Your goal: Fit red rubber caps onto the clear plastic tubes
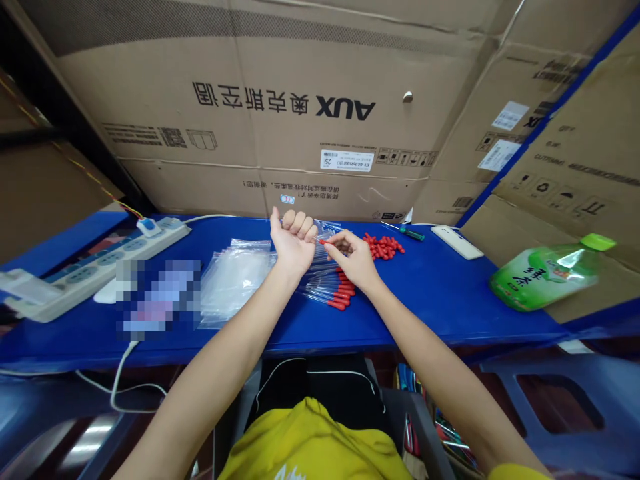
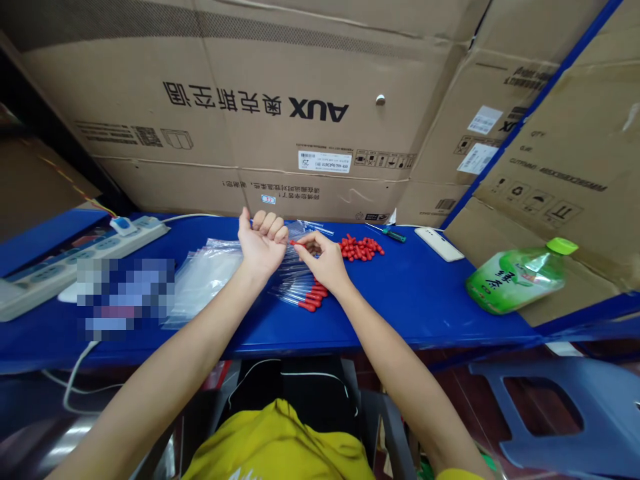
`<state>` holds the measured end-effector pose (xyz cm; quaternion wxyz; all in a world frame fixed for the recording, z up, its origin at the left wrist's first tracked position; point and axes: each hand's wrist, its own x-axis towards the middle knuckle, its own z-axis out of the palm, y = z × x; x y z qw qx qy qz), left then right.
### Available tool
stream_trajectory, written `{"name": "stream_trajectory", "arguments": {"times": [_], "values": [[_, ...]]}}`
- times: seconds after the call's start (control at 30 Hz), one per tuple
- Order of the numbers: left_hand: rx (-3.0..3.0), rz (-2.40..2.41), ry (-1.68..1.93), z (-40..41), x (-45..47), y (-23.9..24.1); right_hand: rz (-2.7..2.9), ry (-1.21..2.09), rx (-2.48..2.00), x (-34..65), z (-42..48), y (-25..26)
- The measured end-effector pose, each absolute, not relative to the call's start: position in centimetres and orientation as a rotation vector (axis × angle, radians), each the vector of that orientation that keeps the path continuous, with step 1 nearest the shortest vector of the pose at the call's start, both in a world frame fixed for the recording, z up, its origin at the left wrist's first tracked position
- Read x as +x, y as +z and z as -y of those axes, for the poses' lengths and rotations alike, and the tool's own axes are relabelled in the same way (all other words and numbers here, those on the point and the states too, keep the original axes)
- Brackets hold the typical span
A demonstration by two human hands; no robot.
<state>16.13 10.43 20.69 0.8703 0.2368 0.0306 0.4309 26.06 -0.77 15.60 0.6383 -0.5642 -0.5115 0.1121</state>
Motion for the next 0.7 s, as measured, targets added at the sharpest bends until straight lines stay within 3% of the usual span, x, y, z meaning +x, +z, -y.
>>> {"name": "stream_trajectory", "arguments": {"times": [0.7], "values": [[0.487, -0.223, 0.962, -9.8, 16.1, 21.5, 1.094, 0.318, -1.133, 24.0, 0.5, 15.3]]}}
